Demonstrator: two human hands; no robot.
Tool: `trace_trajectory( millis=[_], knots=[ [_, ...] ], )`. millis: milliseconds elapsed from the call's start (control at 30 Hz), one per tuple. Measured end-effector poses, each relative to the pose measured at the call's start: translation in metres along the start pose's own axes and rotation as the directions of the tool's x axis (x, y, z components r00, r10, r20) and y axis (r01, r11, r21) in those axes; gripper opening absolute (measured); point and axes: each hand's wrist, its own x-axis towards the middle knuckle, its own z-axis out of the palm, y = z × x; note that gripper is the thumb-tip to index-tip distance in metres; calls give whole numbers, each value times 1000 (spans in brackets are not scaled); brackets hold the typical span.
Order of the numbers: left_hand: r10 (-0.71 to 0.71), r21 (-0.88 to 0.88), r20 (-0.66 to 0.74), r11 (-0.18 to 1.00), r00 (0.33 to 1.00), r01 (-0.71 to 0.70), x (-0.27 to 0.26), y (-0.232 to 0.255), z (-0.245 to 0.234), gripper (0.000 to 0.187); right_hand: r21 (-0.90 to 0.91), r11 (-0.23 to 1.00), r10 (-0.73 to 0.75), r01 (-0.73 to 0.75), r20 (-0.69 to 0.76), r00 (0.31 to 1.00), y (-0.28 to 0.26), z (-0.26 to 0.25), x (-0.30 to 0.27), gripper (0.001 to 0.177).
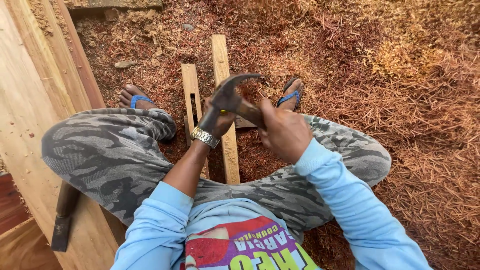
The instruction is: Using a hammer and chisel to carve out mortise joints in wooden pieces.
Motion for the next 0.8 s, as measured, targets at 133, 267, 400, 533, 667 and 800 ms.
trace_trajectory(
  millis=[133, 267, 400, 533, 667, 800],
  knots=[
    [-315, -300, 172, 885, 933, 355, 2, -1, 4, 11, -324, 937, 224, -128, 279, 934, -14, -16, 9, 41],
    [-271, -311, 128, 903, 954, 298, -4, 1, 1, 14, -167, 986, -9, 17, 50, 999, -60, -54, 7, 41],
    [-267, -255, 135, 921, 954, 294, 2, 2, 0, 23, 29, 986, -153, 163, -208, 966, -49, -40, -6, 48],
    [-300, -105, 242, 937, 923, 332, -13, -19, 18, 18, -95, 995, -34, 36, 26, 999, -11, 0, -4, 45],
    [-344, -608, 242, 675, 907, 418, -3, 15, -2, 31, -436, 893, 264, -109, 312, 913, -28, -18, 7, 43],
    [-16, -280, 173, 958, 985, 65, -38, -40, 35, 24, -245, 969, 58, -27, 120, 991, -56, -44, -4, 48]
  ],
)
